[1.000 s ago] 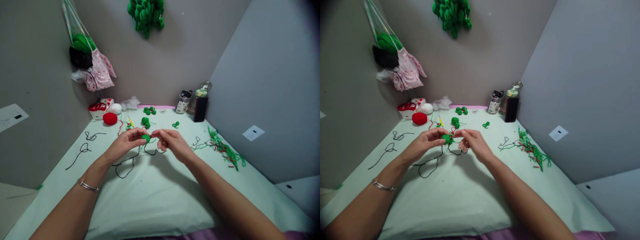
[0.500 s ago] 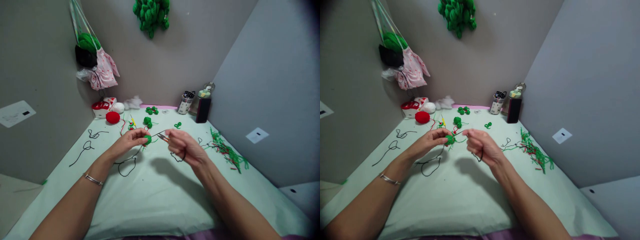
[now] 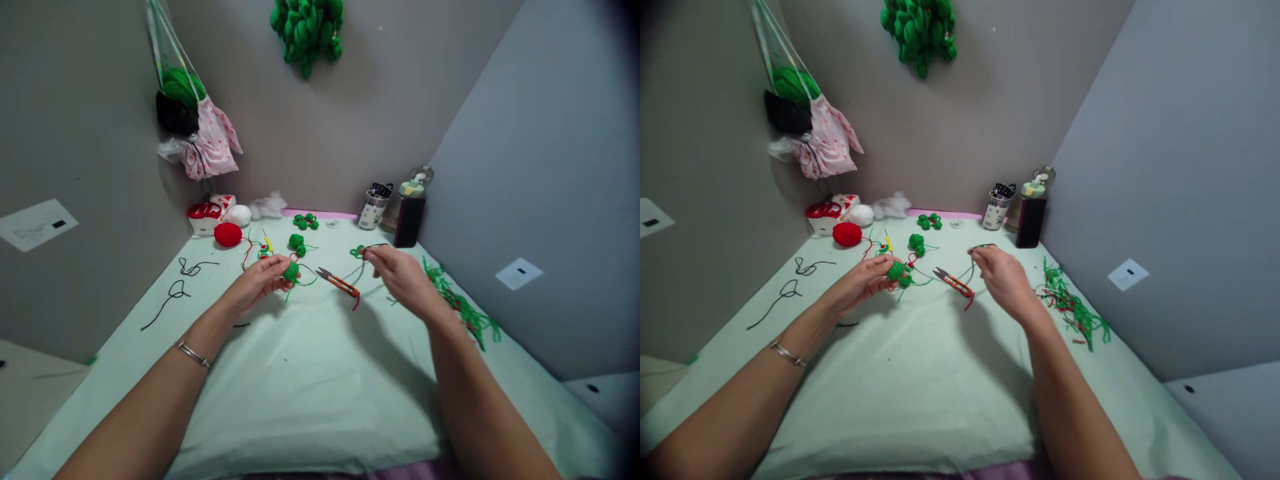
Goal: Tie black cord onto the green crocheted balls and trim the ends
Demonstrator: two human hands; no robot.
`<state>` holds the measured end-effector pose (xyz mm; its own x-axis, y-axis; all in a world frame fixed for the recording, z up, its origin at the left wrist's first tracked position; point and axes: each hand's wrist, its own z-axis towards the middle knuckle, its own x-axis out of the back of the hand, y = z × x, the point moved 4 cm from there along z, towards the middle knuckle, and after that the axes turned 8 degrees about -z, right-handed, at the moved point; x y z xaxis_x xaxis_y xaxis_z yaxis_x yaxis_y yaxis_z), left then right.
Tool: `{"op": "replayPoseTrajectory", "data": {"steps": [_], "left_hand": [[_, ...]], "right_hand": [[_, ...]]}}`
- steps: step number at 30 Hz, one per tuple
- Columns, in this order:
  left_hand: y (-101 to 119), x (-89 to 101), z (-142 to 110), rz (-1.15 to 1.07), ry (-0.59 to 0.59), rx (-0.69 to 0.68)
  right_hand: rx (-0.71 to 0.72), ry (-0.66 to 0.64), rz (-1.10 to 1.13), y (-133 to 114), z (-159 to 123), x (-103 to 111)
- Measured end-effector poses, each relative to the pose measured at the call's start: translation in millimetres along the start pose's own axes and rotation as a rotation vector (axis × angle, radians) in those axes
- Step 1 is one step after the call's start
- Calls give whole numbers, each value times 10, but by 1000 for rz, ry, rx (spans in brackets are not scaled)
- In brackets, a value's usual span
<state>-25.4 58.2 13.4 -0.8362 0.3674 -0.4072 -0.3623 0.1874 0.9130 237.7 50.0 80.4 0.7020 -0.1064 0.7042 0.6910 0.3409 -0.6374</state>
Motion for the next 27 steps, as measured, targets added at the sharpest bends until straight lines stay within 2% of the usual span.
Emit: {"op": "replayPoseTrajectory", "data": {"steps": [4, 7, 11, 14, 19, 21, 23, 24, 27], "left_hand": [[-43, -137, -24, 8, -44, 11], [-43, -237, -52, 2, -81, 12], [-49, -264, -62, -18, -107, 45], [-60, -242, -61, -36, -112, 71], [-57, -304, -99, -106, -180, 111], [-42, -319, -106, -154, -184, 99], [-42, -290, -90, -223, -123, 79], [-50, -260, -75, -265, -67, 69], [-103, -180, -22, -364, 97, 31]], "right_hand": [[-48, -158, 327, -192, -17, -510], [-89, -310, 509, -238, -84, -734], [-38, -573, 561, -159, -153, -790], [-36, -634, 618, -70, -155, -700], [-155, -510, 870, -56, -130, -657], [-179, -464, 903, -44, -115, -673], [-176, -421, 791, 24, -85, -670], [-161, -355, 674, 79, -59, -641], [-80, 35, 252, 199, 2, -448]]}}
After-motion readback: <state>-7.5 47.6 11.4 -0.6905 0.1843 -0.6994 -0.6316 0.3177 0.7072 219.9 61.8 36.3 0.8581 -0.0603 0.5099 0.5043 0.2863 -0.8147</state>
